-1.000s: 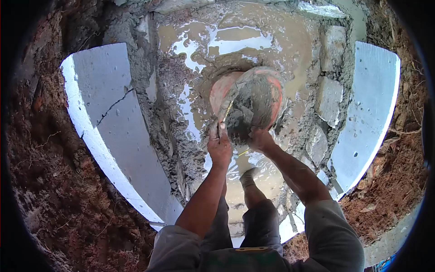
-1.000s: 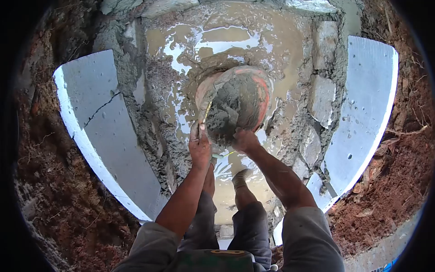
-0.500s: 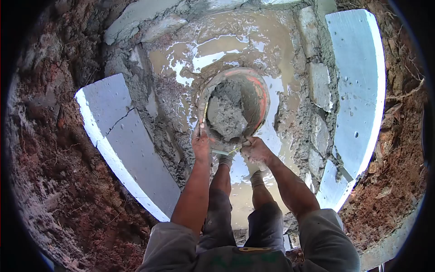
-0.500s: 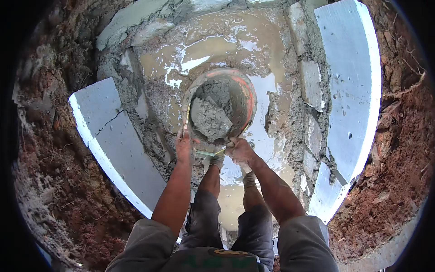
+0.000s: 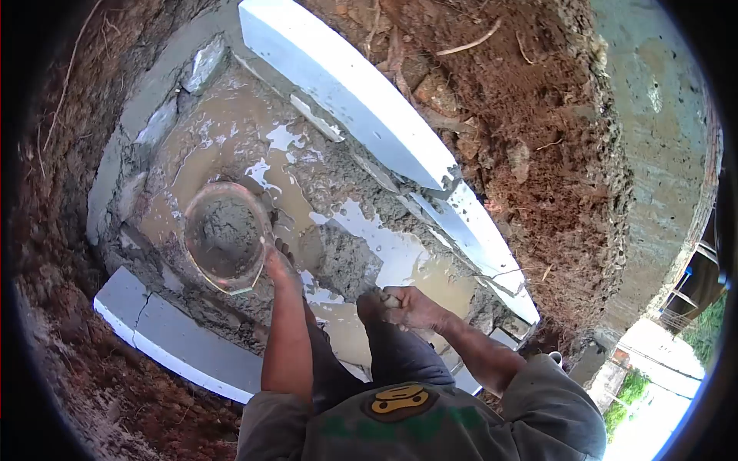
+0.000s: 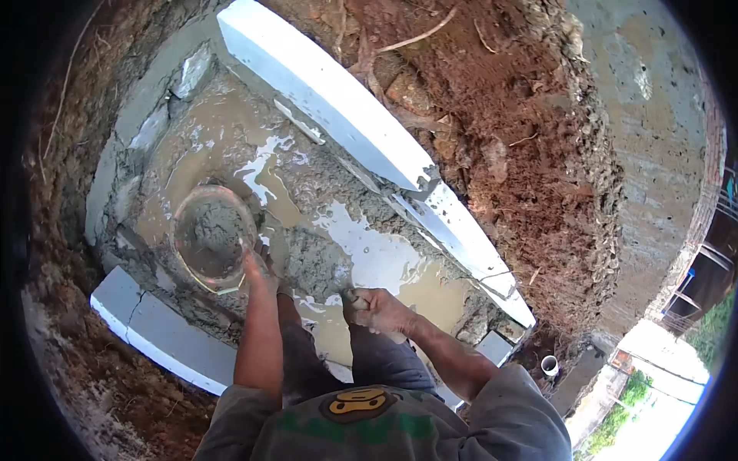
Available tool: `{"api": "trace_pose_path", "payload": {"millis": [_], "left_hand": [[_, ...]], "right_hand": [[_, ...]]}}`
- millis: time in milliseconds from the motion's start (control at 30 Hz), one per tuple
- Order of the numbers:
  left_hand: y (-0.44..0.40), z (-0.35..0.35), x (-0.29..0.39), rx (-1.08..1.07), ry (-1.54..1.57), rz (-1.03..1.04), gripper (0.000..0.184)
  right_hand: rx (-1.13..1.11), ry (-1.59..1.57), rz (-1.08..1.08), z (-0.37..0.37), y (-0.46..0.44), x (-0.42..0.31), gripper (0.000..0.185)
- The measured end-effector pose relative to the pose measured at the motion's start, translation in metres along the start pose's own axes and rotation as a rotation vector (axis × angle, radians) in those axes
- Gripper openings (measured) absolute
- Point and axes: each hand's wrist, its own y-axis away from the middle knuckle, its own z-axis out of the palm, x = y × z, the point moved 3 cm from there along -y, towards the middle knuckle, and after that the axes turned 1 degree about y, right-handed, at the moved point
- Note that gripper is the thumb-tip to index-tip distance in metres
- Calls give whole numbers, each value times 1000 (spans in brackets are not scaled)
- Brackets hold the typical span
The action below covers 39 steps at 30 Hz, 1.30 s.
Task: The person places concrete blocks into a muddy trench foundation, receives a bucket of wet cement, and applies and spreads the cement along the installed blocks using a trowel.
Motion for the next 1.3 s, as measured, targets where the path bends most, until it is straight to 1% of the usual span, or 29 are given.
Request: {"api": "trace_pose_path", "payload": {"millis": [33, 67, 100, 167, 200, 233, 267, 300, 400, 467, 500, 533, 567, 633, 667, 733, 800, 833, 933, 967, 1033, 1133, 1200, 1233, 1300], "left_hand": [[15, 40, -27, -68, 13, -41, 67], [28, 78, -50, -68, -25, -169, 72], [40, 113, -73, -61, -62, -294, 77], [59, 173, -119, -173, -59, -387, 85], [47, 189, -153, -93, -25, -430, 72], [43, 208, -178, -142, 44, -434, 75], [45, 229, -189, -133, 62, -415, 76], [47, 252, -195, -126, 79, -395, 76], [56, 293, -198, -134, 139, -358, 77], [60, 306, -207, -197, 222, -361, 77], [53, 315, -206, -265, 283, -362, 77], [50, 319, -208, -281, 318, -350, 76], [49, 322, -209, -297, 353, -339, 76], [61, 317, -214, -239, 256, -256, 78], [65, 321, -209, -254, 258, -266, 79], [75, 330, -199, -284, 261, -286, 81], [75, 329, -200, -254, 317, -293, 81], [73, 329, -203, -236, 357, -290, 80], [72, 326, -203, -142, 268, -292, 76], [74, 328, -201, -142, 283, -295, 75], [76, 332, -196, -144, 316, -291, 73], [61, 326, -205, -214, 321, -199, 71], [65, 327, -203, -131, 305, -221, 71], [70, 330, -198, -110, 313, -232, 72], [69, 329, -199, -102, 347, -254, 72]], "right_hand": [[4, -134, -46, -16, 23, 37, 10], [62, -186, -11, -32, 54, 55, 8], [114, -237, 24, -46, 81, 67, 7], [276, -326, 34, -72, 126, 74, 9], [341, -335, 42, -83, 139, 71, 10], [403, -345, 59, -94, 150, 70, 10], [465, -353, 75, -106, 159, 68, 11], [511, -268, 105, -118, 159, 60, 15], [571, -339, -84, -156, 122, 57, 18], [635, -188, -100, -176, 97, 39, 26], [669, -165, -113, -178, 88, 42, 30], [697, -145, -118, -176, 80, 52, 34], [704, -209, -157, -171, 74, 67, 39], [751, -212, -176, -157, 79, 75, 26], [782, -208, -200, -155, 81, 77, 21], [733, -219, -184, -153, 83, 90, 26], [665, -258, -135, -154, 85, 96, 34], [634, -317, -156, -157, 87, 92, 27], [474, -398, -198, -174, 71, 87, 21], [415, -491, -226, -181, 65, 80, 20], [458, -397, -231, -187, 60, 81, 20], [541, -297, -197, -180, 68, 99, 22], [628, -194, -177, -169, 93, 107, 23], [581, -291, -146, -165, 102, 109, 26], [522, -310, -137, -168, 101, 107, 27]]}}
